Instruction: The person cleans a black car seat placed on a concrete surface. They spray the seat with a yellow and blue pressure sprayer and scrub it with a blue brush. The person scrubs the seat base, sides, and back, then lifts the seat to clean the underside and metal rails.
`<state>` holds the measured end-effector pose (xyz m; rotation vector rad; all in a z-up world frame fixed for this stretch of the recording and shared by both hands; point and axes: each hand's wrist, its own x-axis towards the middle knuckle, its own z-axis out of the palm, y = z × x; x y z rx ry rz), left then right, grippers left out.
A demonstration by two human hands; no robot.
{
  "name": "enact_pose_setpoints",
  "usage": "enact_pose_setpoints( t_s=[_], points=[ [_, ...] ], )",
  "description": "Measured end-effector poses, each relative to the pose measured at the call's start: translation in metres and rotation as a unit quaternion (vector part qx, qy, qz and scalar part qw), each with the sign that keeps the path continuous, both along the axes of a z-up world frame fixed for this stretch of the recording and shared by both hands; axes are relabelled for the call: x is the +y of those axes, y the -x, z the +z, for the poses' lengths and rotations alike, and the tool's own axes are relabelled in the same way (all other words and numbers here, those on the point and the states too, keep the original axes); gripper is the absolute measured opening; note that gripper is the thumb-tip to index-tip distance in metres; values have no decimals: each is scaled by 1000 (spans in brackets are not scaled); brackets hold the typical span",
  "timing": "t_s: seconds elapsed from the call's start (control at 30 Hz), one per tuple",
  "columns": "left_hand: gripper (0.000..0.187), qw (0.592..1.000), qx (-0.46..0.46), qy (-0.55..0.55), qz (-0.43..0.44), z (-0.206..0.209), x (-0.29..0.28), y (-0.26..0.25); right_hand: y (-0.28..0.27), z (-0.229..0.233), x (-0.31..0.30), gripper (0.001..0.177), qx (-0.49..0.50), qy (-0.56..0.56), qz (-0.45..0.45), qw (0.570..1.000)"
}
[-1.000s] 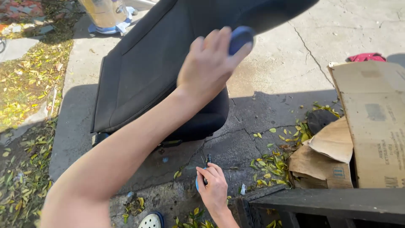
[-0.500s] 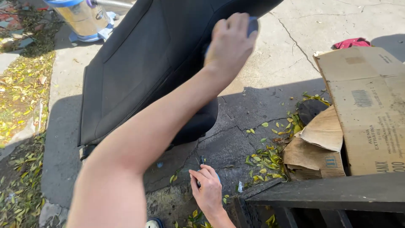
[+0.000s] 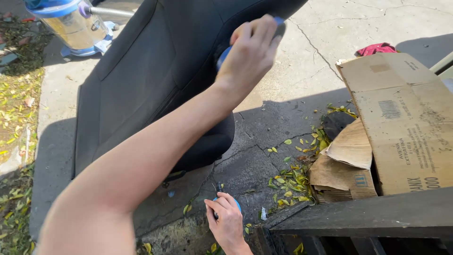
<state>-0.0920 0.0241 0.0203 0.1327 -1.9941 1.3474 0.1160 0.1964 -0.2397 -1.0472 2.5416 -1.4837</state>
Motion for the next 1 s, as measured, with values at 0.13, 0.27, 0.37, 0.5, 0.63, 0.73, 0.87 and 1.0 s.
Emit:
enact_pose_setpoints(
  t_s=[0.13, 0.27, 0.37, 0.5, 0.63, 0.73, 0.87, 1.0],
  points=[
    [30, 995, -92, -43, 3, -26, -5, -139, -6, -1, 4, 16, 31, 30, 11, 999],
    [35, 982, -108, -98, -122, -28, -41, -178, -2, -5, -3, 18, 34, 27, 5, 999],
    [39, 984, 10, -104, -147, 1, -36, -124, -5, 3, -3, 17, 14, -13, 1, 1000],
    [42, 973, 23, -156, -169, -22, -60, -177, -10, -4, 2, 18, 14, -22, 11, 1000],
    [46, 965, -37, -228, -122, -116, -138, -296, -7, -5, -4, 17, 22, -17, 13, 1000],
    [46, 958, -42, -255, -124, -110, -159, -303, -11, -3, -3, 18, 20, -14, 17, 1000],
    [53, 904, -173, -254, -298, -25, -120, -201, -13, -2, -6, 18, 42, -12, 15, 999],
    [45, 897, -207, -220, -322, -47, -141, -260, -16, 1, 0, 15, 44, -2, 21, 999]
  ],
)
